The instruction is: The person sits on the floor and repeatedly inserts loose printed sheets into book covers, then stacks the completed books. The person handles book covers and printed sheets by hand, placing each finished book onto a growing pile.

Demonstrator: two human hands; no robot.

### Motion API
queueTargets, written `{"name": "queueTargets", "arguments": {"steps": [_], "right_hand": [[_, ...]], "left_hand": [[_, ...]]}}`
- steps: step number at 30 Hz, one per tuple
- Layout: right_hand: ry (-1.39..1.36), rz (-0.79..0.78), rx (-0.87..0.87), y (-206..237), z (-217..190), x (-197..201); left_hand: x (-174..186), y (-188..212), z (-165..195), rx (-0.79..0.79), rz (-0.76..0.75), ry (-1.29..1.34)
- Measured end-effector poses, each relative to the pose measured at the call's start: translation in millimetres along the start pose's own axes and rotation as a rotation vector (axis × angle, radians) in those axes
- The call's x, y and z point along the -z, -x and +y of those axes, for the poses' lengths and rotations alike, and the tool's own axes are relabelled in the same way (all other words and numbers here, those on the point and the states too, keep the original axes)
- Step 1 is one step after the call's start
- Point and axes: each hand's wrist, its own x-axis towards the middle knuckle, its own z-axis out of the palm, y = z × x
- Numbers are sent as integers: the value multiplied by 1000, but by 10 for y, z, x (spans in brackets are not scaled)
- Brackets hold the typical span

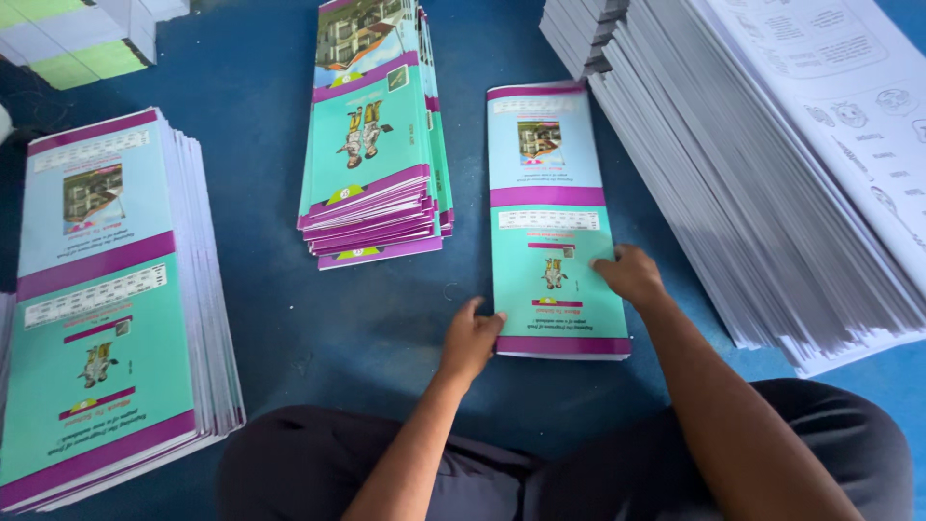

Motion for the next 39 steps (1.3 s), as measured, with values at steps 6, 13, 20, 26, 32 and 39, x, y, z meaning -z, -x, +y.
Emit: {"name": "queueTargets", "arguments": {"steps": [6,13,20,26,32,39], "right_hand": [[-208,-39,-46,8,59,-7],[-476,-149,-305,-70,44,133],[-607,-330,-110,74,-107,299],[-369,-105,203,340,-499,466],[27,106,304,742,-867,677],[175,177,317,933,-997,749]], "left_hand": [[-127,-24,-17,-133,-149,310],[-38,59,216,96,-254,670],[-34,132,211,73,-302,632],[-120,95,55,121,-166,293],[-66,107,31,116,-146,240],[-59,219,183,112,-196,185]]}}
